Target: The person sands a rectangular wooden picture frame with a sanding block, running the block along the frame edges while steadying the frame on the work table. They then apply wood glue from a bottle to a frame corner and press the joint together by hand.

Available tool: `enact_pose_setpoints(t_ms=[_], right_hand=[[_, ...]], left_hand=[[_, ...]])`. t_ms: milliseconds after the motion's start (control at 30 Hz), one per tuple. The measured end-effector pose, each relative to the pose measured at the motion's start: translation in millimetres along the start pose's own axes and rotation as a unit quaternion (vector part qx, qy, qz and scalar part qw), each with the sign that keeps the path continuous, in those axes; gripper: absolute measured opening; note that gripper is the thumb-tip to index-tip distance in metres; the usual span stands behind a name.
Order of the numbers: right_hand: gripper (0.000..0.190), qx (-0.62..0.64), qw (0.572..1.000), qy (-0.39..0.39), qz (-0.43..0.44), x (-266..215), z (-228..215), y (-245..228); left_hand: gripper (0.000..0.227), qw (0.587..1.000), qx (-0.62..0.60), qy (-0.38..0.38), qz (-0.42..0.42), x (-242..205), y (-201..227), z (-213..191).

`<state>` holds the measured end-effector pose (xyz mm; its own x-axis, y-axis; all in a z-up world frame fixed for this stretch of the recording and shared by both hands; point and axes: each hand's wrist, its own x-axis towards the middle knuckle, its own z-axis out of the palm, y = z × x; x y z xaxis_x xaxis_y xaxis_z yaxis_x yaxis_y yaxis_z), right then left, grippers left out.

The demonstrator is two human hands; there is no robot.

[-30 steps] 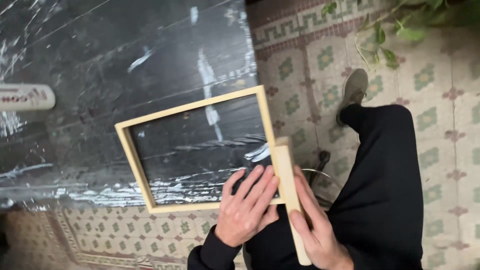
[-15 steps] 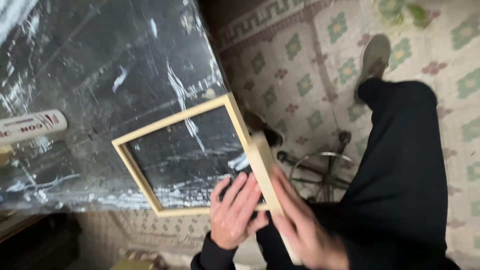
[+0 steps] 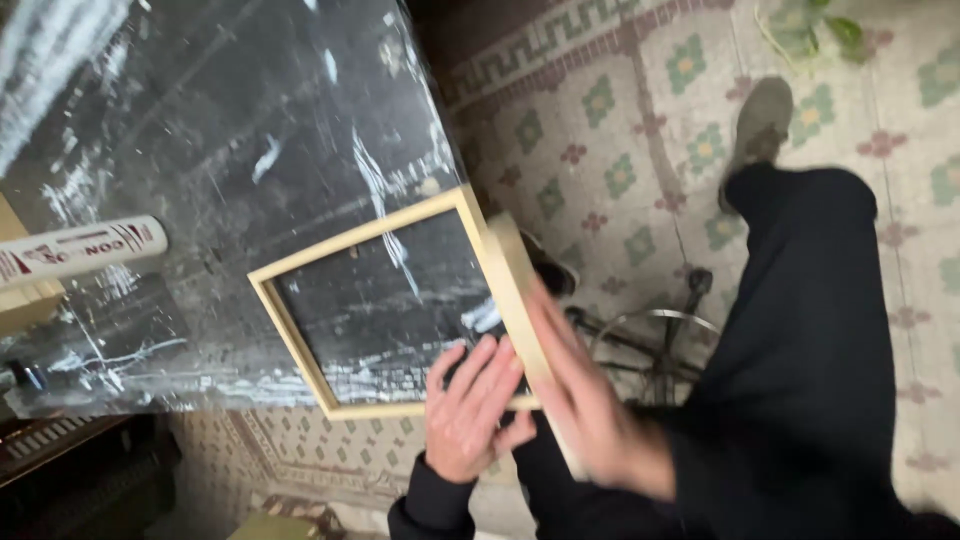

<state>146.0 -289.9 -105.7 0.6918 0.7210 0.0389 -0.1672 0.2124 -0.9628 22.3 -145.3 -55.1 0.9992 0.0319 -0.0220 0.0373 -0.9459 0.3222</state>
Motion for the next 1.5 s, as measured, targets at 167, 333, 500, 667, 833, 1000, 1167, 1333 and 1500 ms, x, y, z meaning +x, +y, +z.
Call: enact_pose_setpoints(t_ms=[167, 333, 500, 667, 833, 1000, 1167, 1333, 1500], right_hand=[[0.058, 0.003, 0.997, 0.043, -0.062, 127, -3, 21], [0.060, -0.030, 0.999, 0.004, -0.025, 17, -1, 4], [0.058, 0.010, 0.999, 0.014, -0.046, 30, 1, 7], [0.058, 0.016, 0.996, 0.037, -0.078, 130, -4, 20], [0.062, -0.022, 0.999, -0.007, -0.035, 10, 3, 8], [0.060, -0.032, 0.997, 0.020, -0.073, 81, 1, 7], [0.061, 0.011, 0.996, 0.011, -0.091, 105, -1, 8], [0.068, -0.016, 0.999, -0.028, -0.016, -5, 4, 7], [0.059, 0.010, 0.999, 0.042, -0.031, 123, -1, 14]], left_hand=[[0.054, 1.000, 0.017, 0.009, 0.006, 11, -4, -5], [0.053, 1.000, 0.031, 0.003, 0.001, 8, -2, -4], [0.056, 1.000, -0.018, 0.014, 0.009, 7, 2, -3], [0.055, 0.999, 0.013, 0.031, 0.004, 14, 1, -7], [0.056, 0.999, 0.010, 0.050, -0.001, 16, -3, -7], [0.058, 0.999, -0.035, 0.030, 0.005, 10, 5, -6], [0.058, 0.997, -0.010, 0.070, -0.002, 14, 4, -6], [0.059, 0.996, -0.021, 0.083, -0.025, 12, 2, -5], [0.060, 0.996, -0.041, 0.073, -0.004, 10, 3, -8]])
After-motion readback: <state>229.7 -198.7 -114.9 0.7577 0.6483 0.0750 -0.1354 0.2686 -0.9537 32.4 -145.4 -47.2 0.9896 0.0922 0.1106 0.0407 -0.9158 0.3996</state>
